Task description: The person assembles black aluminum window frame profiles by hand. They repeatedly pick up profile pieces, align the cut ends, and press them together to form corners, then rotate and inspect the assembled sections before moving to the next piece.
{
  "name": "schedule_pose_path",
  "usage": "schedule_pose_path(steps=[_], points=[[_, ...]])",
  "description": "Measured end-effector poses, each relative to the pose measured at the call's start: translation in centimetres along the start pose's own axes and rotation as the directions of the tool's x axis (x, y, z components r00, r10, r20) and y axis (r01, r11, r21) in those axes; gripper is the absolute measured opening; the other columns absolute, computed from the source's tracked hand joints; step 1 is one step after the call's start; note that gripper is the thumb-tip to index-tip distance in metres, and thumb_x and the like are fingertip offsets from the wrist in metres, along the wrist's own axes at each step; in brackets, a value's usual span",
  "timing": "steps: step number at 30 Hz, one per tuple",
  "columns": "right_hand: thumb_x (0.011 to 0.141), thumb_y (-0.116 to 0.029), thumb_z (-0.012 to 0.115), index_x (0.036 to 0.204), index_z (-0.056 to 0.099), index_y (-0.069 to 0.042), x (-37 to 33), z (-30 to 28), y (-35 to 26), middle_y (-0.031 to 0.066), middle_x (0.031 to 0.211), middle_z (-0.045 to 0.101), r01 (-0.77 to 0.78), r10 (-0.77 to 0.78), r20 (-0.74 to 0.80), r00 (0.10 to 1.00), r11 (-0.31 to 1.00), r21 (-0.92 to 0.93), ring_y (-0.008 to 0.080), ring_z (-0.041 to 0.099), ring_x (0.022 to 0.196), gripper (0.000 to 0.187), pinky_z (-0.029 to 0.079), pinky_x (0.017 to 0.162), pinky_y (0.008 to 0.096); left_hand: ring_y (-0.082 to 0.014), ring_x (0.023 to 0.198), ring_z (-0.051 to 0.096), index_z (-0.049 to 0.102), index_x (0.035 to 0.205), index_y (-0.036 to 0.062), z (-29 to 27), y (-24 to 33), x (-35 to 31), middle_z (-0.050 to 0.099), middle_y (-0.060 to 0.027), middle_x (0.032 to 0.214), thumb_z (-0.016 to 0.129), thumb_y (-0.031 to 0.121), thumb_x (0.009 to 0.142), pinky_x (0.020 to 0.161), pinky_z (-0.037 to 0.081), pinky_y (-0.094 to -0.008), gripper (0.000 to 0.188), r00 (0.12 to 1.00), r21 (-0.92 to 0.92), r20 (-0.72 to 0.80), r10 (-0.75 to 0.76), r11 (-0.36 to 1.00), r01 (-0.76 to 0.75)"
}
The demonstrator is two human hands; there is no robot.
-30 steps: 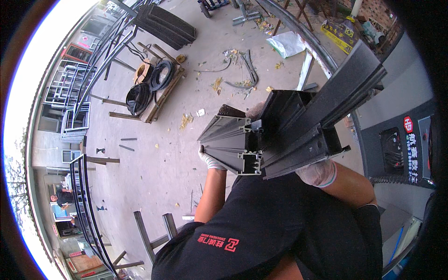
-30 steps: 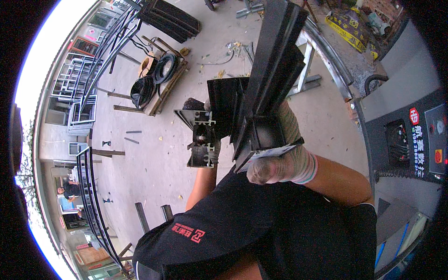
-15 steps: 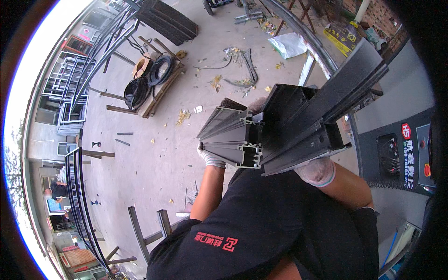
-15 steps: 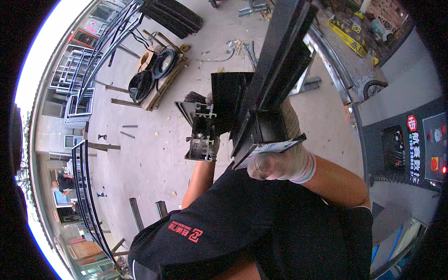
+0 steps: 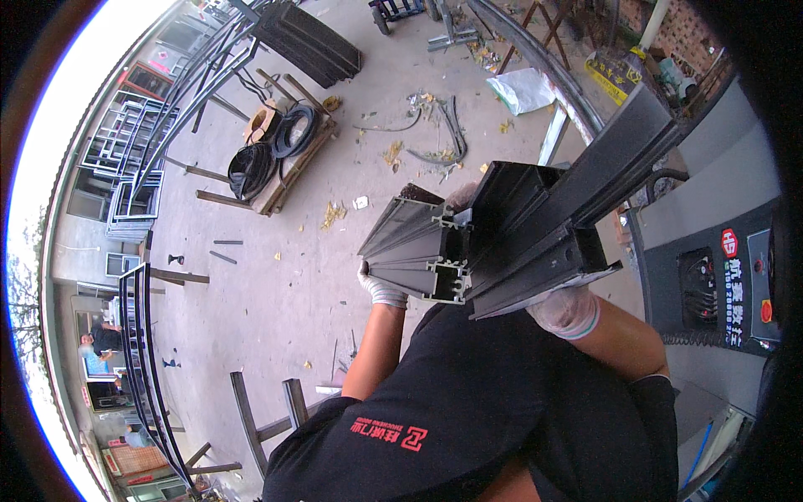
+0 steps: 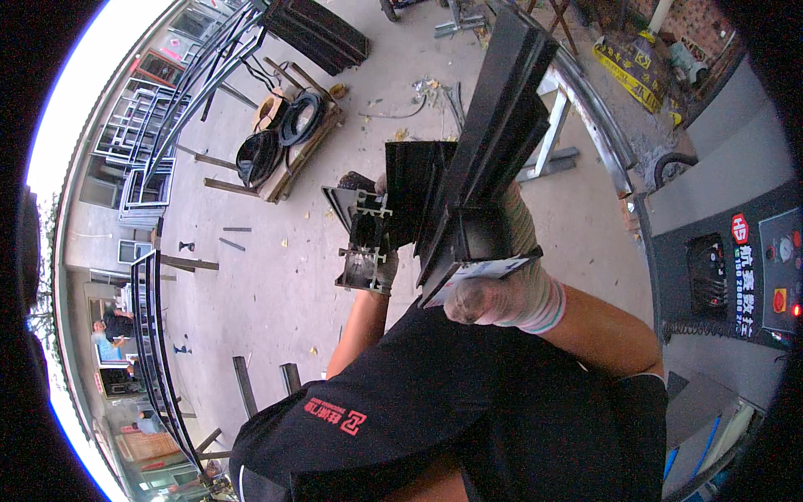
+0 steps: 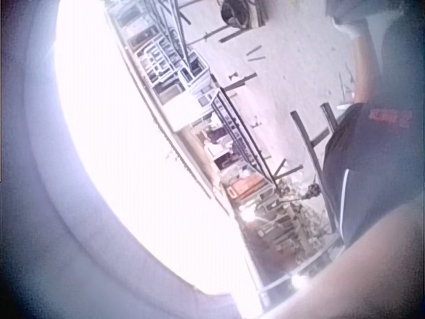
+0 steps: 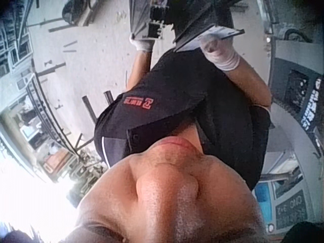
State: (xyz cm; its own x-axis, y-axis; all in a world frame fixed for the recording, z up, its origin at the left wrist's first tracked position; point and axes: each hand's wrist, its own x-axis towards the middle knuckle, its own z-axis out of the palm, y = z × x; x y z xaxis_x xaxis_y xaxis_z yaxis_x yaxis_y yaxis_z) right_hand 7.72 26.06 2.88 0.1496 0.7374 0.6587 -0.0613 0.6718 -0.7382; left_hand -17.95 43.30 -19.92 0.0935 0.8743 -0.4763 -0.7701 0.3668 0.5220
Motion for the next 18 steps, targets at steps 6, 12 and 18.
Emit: schedule_pose_path(steps=[6, 12, 18], points=[[0.064, -0.057, 0.091, 0.148, 0.04, -0.002, -0.33, -0.01, 0.05, 0.0153, 0.139, 0.053, -0.029, 0.029, 0.006, 1.0, 1.0, -0.01, 0.0302, 0.052, 0.13, 0.112, 0.04, 0.112, 0.0434, -0.0426, 0.122, 0.058, 0.061, 0.131, 0.0062, -0.05, -0.25, -0.05, 0.063, -0.0206, 0.134, 0.054, 0.05, 0.08, 0.107, 0.045, -0.0572, 0.067, 1.0, 0.002, 0.001, 0.002, 1.0, -0.002], [0.062, -0.059, 0.092, 0.147, 0.041, -0.001, -0.9, -0.16, 0.62, 0.0153, 0.138, 0.053, 0.09, -0.081, 0.059, 0.995, 0.982, -0.165, 0.0305, 0.052, 0.129, 0.115, 0.039, 0.112, 0.0431, -0.0424, 0.121, 0.058, 0.062, 0.13, 0.0064, -0.32, -0.22, -0.38, 0.063, -0.0204, 0.134, 0.054, 0.049, 0.08, 0.107, 0.045, -0.0571, 0.067, 0.998, 0.049, 0.058, 0.019, 0.999, -0.022], [0.059, -0.059, 0.094, 0.147, 0.042, -0.001, -0.87, -0.83, 0.12, 0.0151, 0.137, 0.054, 0.105, -0.073, 0.151, 0.986, 0.97, -0.218, 0.0304, 0.053, 0.128, 0.118, 0.04, 0.111, 0.0429, -0.0423, 0.121, 0.058, 0.062, 0.13, 0.0067, -0.48, -0.39, -0.22, 0.063, -0.0202, 0.133, 0.054, 0.049, 0.08, 0.107, 0.045, -0.057, 0.066, 1.0, -0.037, -0.012, 0.013, 0.999, -0.013]])
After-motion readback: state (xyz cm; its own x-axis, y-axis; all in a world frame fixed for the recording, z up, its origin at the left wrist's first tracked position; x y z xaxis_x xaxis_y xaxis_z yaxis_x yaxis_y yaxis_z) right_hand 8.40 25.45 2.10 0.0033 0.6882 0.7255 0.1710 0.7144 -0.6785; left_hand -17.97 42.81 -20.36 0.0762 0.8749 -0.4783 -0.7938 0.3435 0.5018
